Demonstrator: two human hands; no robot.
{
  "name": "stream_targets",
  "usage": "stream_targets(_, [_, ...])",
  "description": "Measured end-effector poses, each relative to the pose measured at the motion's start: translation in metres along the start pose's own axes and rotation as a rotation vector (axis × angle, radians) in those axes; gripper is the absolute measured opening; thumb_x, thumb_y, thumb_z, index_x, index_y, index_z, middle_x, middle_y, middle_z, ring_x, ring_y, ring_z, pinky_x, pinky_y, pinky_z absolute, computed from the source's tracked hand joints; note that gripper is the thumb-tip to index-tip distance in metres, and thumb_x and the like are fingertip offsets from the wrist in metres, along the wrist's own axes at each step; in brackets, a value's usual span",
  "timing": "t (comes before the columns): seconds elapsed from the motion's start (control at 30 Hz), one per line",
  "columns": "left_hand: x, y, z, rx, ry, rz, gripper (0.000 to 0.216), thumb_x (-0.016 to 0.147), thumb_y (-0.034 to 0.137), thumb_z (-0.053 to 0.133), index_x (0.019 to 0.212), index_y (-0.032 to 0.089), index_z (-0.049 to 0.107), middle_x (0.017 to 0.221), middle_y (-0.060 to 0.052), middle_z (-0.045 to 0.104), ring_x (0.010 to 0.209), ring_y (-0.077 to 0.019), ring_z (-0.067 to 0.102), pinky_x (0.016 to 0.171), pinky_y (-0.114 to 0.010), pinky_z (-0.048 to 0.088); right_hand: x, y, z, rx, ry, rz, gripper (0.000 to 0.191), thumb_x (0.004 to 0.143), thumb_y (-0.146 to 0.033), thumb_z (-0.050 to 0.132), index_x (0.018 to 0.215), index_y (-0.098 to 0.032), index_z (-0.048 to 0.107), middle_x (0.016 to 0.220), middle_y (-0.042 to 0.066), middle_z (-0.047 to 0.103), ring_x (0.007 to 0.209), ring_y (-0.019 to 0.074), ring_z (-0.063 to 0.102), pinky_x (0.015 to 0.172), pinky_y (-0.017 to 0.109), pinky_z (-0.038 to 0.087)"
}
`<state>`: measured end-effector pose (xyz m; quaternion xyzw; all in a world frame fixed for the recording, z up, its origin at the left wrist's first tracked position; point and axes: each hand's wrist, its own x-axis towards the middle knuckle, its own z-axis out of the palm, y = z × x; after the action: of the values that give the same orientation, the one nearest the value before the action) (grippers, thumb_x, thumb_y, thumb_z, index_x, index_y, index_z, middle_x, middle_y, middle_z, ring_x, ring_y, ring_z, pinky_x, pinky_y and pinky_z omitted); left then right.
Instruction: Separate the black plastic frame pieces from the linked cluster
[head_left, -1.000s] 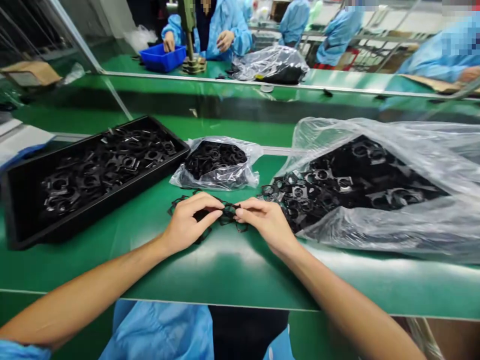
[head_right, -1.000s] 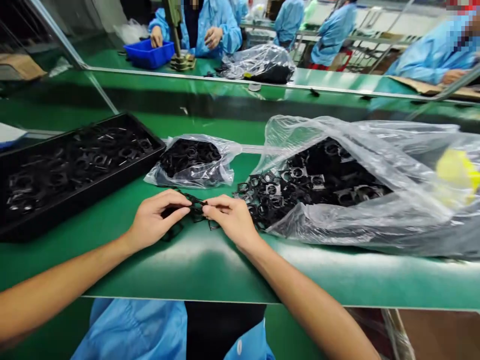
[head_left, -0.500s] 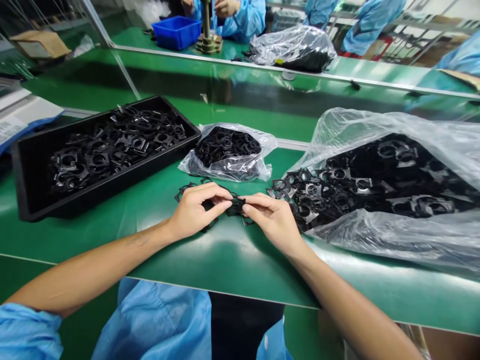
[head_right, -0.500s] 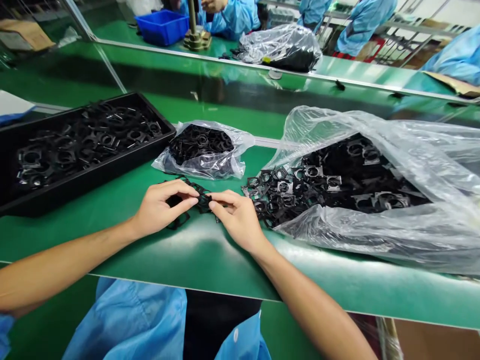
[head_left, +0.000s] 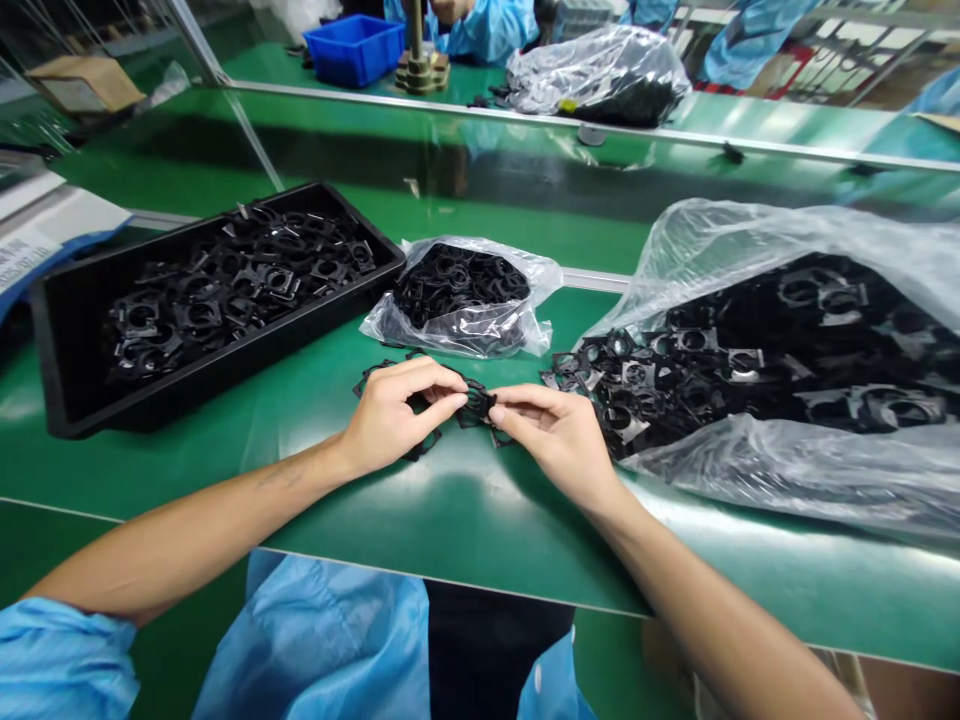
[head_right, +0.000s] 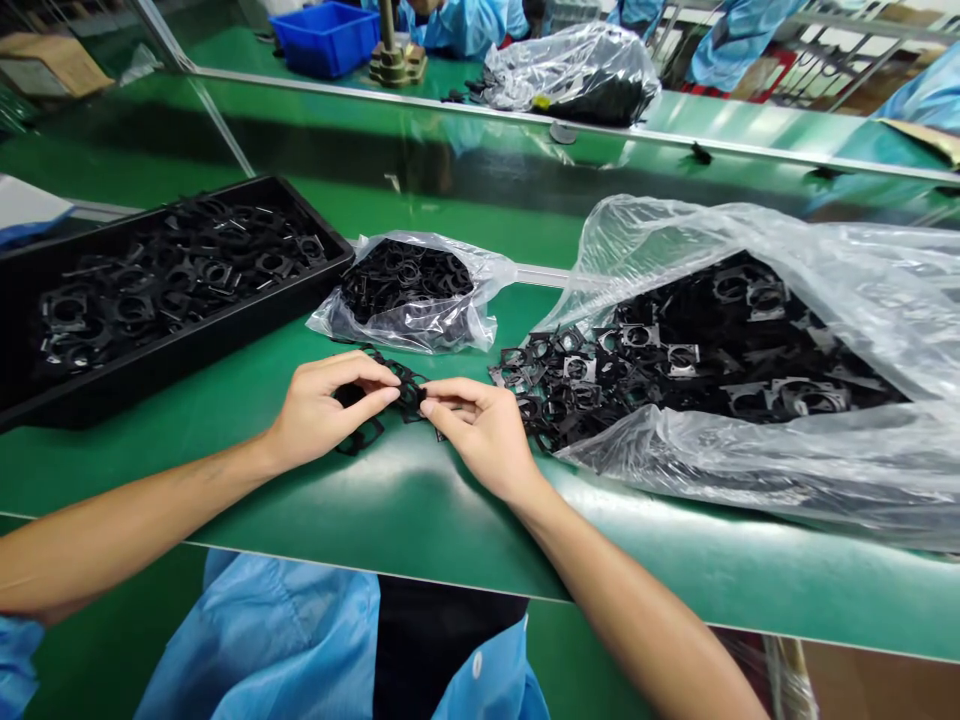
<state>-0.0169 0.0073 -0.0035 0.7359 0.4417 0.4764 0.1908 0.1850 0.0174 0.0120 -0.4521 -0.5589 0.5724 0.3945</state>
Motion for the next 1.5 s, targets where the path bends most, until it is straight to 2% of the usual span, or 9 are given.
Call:
stream_targets(0.3, [-0.0001, 0.0016, 0.0004, 0.018, 0.027, -0.031, 0.009, 0.089, 0.025, 0.069, 0.084, 0.017, 0.071, 0.075, -0.001, 0.071, 0.064, -0.0115, 0.063, 0.062, -0.023, 0.052, -0.0011, -0.0011, 0.0003, -0.021, 0.007, -0.020, 0.025, 0.072, -0.038, 0.082, 0.085, -0.017, 0.078, 0.076, 0.004, 0.076, 0.063, 0.0146, 0.067, 0.067, 0.029, 0.060])
stream_targets(0.6, [-0.0004, 0.0023, -0.0004, 0.022, 0.023, -0.001, 0.009, 0.089, 0.023, 0.069, 0.082, 0.018, 0.069, 0.074, 0.000, 0.070, 0.064, -0.0110, 0.062, 0.063, -0.022, 0.051, -0.0005, -0.0002, 0.0009, -0.021, -0.002, -0.022, 0.020, 0.073, -0.034, 0.081, 0.083, -0.017, 0.077, 0.074, 0.003, 0.074, 0.062, 0.0144, 0.067, 0.067, 0.029, 0.059])
stream_targets(0.8, [-0.0010, 0.0011, -0.0007, 0.015, 0.018, -0.004, 0.008, 0.088, 0.022, 0.069, 0.082, 0.018, 0.069, 0.074, 0.000, 0.069, 0.064, -0.0109, 0.061, 0.064, -0.023, 0.051, -0.0015, -0.0005, 0.0014, -0.031, 0.011, -0.030, 0.024, 0.072, -0.038, 0.082, 0.083, -0.017, 0.077, 0.075, 0.004, 0.074, 0.064, 0.0149, 0.067, 0.068, 0.029, 0.060])
stream_targets(1.03, [0.0000, -0.0025, -0.0023, -0.021, -0.021, 0.049, 0.005, 0.088, 0.021, 0.069, 0.085, 0.017, 0.069, 0.097, -0.006, 0.072, 0.094, -0.0178, 0.068, 0.087, -0.031, 0.054, -0.0014, 0.0001, 0.0006, -0.034, -0.014, -0.040, 0.020, 0.074, -0.036, 0.080, 0.082, -0.017, 0.076, 0.076, 0.004, 0.074, 0.066, 0.0155, 0.068, 0.070, 0.030, 0.060])
stream_targets(1.23, [-0.0015, -0.0028, 0.0001, -0.049, -0.026, 0.046, 0.005, 0.089, 0.019, 0.069, 0.086, 0.016, 0.069, 0.085, -0.004, 0.073, 0.080, -0.0151, 0.068, 0.076, -0.027, 0.054, -0.0016, 0.0004, 0.0007, -0.078, -0.079, -0.050, 0.020, 0.077, -0.034, 0.078, 0.086, -0.017, 0.073, 0.078, 0.003, 0.072, 0.069, 0.0158, 0.068, 0.070, 0.029, 0.060])
stream_targets(1.33, [-0.0014, -0.0020, -0.0002, -0.034, -0.018, 0.111, 0.004, 0.089, 0.017, 0.069, 0.085, 0.016, 0.069, 0.085, -0.004, 0.073, 0.081, -0.0146, 0.068, 0.077, -0.026, 0.054, -0.0031, 0.0002, 0.0017, -0.171, -0.089, -0.110, 0.018, 0.078, -0.032, 0.078, 0.088, -0.018, 0.072, 0.081, 0.003, 0.071, 0.070, 0.0154, 0.068, 0.068, 0.028, 0.059])
stream_targets(1.5, [-0.0017, -0.0008, -0.0004, -0.025, -0.013, 0.216, 0.001, 0.090, 0.016, 0.069, 0.089, 0.017, 0.068, 0.086, -0.004, 0.073, 0.085, -0.0149, 0.069, 0.081, -0.027, 0.055, -0.0053, -0.0016, 0.0007, -0.411, -0.035, -0.344, 0.007, 0.087, -0.023, 0.070, 0.084, -0.018, 0.074, 0.081, 0.005, 0.073, 0.072, 0.0165, 0.067, 0.067, 0.029, 0.054])
